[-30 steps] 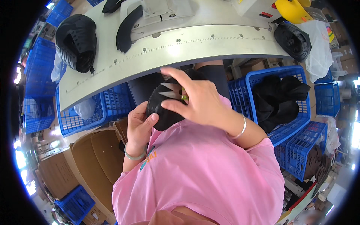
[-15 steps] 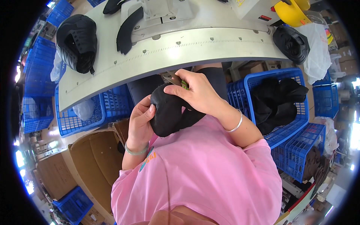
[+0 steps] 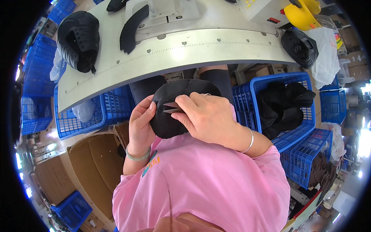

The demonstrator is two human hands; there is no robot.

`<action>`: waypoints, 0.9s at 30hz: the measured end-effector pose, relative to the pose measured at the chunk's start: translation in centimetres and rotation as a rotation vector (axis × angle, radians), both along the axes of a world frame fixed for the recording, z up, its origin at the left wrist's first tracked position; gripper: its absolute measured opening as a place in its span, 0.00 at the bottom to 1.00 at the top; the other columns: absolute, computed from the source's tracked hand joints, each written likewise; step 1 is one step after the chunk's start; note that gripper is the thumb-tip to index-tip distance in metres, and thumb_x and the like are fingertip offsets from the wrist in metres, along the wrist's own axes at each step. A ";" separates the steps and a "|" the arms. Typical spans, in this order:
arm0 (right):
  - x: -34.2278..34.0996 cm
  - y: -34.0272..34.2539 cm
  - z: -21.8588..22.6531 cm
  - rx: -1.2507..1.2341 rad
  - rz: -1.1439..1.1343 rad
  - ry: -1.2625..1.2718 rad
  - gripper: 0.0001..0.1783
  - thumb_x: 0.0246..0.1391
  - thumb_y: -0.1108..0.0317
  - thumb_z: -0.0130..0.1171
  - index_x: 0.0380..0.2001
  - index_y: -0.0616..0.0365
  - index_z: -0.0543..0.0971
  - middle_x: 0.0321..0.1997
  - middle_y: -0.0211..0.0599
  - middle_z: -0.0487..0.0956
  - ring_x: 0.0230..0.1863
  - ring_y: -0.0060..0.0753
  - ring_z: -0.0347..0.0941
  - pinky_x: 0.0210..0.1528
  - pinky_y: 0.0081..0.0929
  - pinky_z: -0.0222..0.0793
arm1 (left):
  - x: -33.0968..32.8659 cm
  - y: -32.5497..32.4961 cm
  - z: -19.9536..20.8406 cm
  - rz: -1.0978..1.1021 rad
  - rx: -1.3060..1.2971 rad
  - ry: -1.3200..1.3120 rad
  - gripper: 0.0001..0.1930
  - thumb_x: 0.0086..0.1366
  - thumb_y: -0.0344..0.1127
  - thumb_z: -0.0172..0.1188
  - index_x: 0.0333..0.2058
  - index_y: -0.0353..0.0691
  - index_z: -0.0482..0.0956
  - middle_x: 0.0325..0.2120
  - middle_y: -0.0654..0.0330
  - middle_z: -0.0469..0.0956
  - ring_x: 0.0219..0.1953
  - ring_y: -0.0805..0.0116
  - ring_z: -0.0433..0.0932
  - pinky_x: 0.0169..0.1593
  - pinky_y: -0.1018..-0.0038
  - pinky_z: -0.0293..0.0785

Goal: Use a sewing machine to stitch together components of a shoe upper and trim excess material with scissors.

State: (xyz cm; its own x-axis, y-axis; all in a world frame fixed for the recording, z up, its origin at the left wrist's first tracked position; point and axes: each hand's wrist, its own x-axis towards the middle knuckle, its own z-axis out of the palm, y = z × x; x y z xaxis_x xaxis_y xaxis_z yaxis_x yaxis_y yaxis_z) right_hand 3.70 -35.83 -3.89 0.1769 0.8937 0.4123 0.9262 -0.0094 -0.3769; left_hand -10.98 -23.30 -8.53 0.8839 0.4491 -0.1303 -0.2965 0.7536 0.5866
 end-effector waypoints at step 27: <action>0.2 0.2 0.1 -0.109 -0.004 -0.100 0.10 0.53 0.59 0.60 0.28 0.51 0.73 0.15 0.30 0.69 0.14 0.32 0.69 0.15 0.28 0.61 | 0.0 -0.3 0.1 0.047 0.059 0.102 0.12 0.68 0.28 0.50 0.47 0.28 0.73 0.40 0.55 0.79 0.40 0.73 0.78 0.46 0.78 0.74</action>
State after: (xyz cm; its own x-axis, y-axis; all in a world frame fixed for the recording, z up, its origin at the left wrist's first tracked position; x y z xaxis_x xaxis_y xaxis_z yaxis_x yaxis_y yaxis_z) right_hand 3.86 -35.67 -3.75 0.1432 0.9335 0.3286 0.9589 -0.0487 -0.2795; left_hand -10.96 -23.60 -8.39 0.8451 0.4996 -0.1905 -0.2673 0.7033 0.6588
